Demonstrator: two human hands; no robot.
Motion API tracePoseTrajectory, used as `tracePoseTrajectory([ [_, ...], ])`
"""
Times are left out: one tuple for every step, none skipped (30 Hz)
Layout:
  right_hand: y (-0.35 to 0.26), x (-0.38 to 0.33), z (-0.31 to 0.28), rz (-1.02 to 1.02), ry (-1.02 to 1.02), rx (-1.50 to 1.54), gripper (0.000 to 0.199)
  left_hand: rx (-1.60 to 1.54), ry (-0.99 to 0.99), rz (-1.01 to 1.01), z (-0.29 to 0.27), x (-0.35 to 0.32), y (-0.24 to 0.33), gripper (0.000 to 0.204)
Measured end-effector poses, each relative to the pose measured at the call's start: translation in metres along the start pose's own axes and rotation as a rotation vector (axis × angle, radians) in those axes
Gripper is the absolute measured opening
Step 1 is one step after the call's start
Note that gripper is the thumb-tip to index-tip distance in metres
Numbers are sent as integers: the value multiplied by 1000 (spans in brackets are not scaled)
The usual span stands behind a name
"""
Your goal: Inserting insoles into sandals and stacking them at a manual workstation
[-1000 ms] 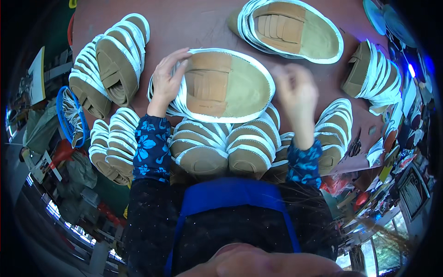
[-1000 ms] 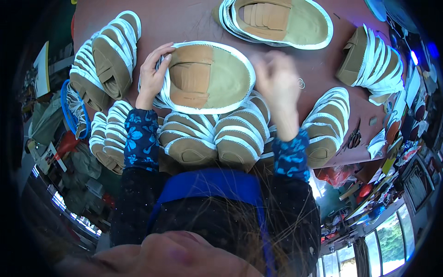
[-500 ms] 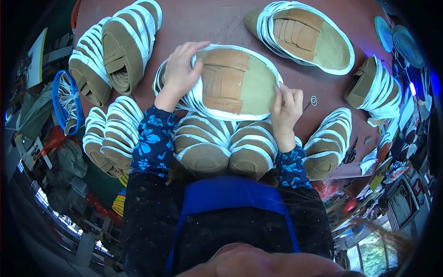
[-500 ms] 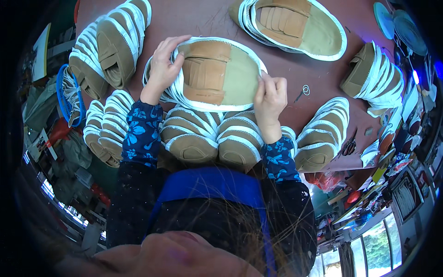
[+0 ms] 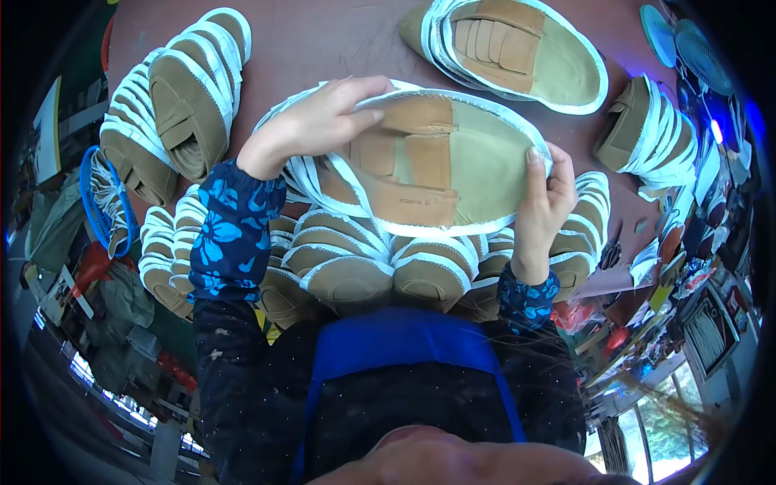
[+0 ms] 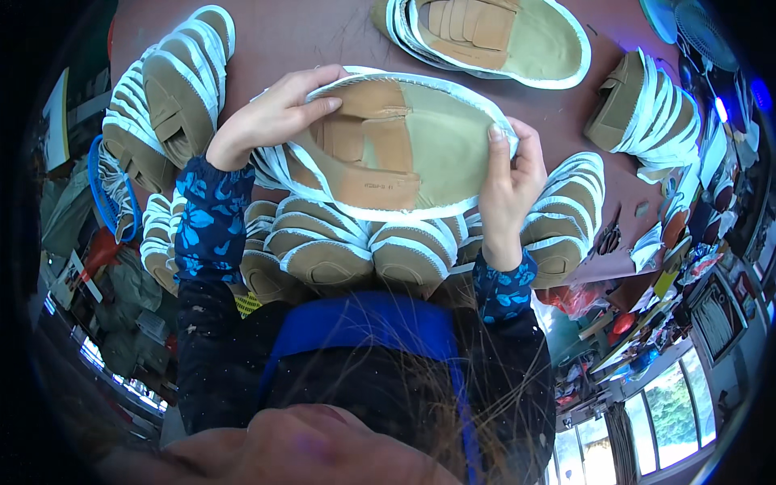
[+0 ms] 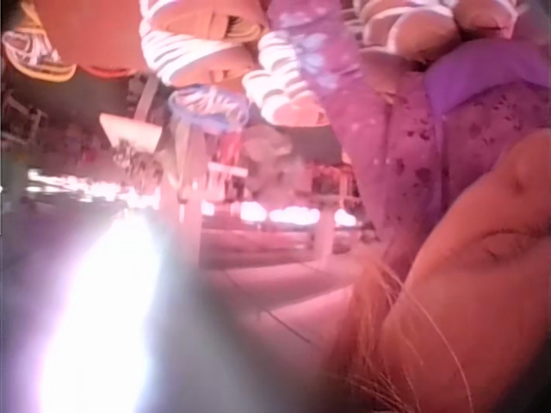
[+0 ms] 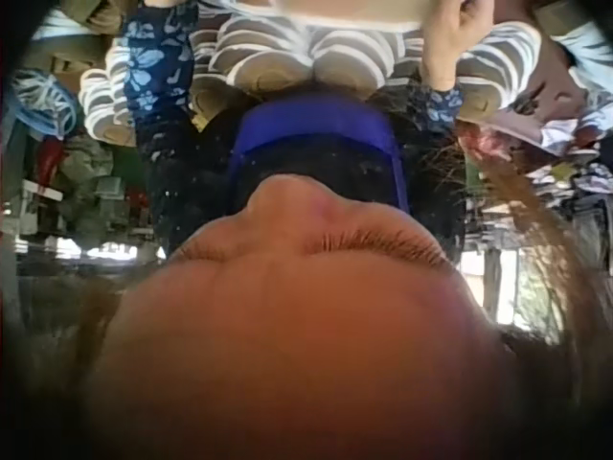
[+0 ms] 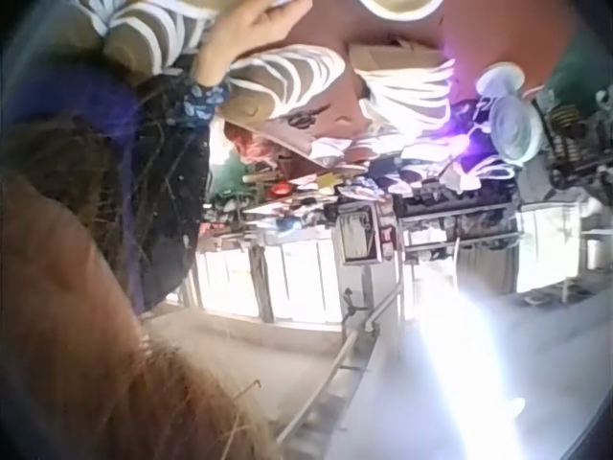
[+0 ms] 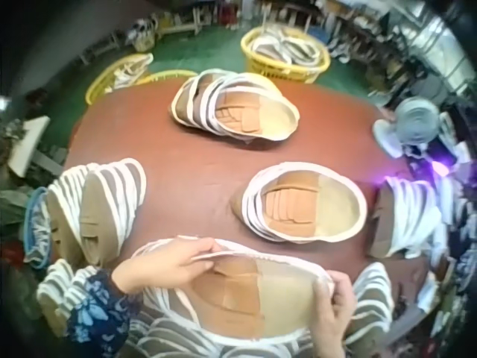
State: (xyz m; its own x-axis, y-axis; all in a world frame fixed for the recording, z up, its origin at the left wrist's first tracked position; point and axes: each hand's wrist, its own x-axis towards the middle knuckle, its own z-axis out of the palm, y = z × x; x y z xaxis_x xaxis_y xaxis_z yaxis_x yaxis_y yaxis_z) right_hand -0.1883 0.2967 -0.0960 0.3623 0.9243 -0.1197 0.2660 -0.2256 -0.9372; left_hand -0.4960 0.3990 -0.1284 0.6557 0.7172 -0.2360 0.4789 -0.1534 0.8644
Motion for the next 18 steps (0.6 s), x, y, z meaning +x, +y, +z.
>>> tracePoseTrajectory([
  [6,4,-2,44,-10,27,17,-244,-64,-127,2,3,4,28],
  [11,7,-3,88,-21,54,17,-488,-129,-257,4,5,9,31],
  [15,10,-5,89,-18,54,17,-566,-174,-271,2,6,14,36],
  [18,12,-6,100,-25,44,17,-565,-175,-271,2,7,14,36],
  [20,13,-6,111,-32,33,16,-552,-218,-289,2,7,12,38],
  [23,15,-5,112,-31,33,16,-539,-262,-308,2,7,10,40],
  [26,15,-4,105,-30,29,16,-538,-262,-310,3,5,10,40],
  [29,16,-3,99,-29,25,16,-525,-232,-279,4,3,11,41],
  [32,16,-3,100,-29,25,16,-512,-202,-248,5,1,11,42],
  [35,15,-2,105,-29,-5,16,-512,-204,-249,6,1,10,42],
  [37,15,-3,109,-30,-35,16,-415,-193,-209,6,0,9,39],
  [37,14,-3,110,-29,-36,16,-318,-183,-170,6,0,8,37],
  [37,14,-2,114,-34,-51,16,-318,-184,-170,7,-1,10,37],
  [38,13,-2,118,-39,-66,16,-372,-179,-258,9,-2,14,35],
  [39,13,-2,118,-39,-66,16,-426,-173,-346,10,-2,16,33],
  [41,13,-2,110,-42,-74,17,-427,-175,-343,10,-1,15,33],
  [43,13,-3,101,-46,-82,18,-400,-216,-377,10,0,14,32],
  [45,13,-3,101,-44,-85,18,-374,-257,-410,10,1,14,32],
])
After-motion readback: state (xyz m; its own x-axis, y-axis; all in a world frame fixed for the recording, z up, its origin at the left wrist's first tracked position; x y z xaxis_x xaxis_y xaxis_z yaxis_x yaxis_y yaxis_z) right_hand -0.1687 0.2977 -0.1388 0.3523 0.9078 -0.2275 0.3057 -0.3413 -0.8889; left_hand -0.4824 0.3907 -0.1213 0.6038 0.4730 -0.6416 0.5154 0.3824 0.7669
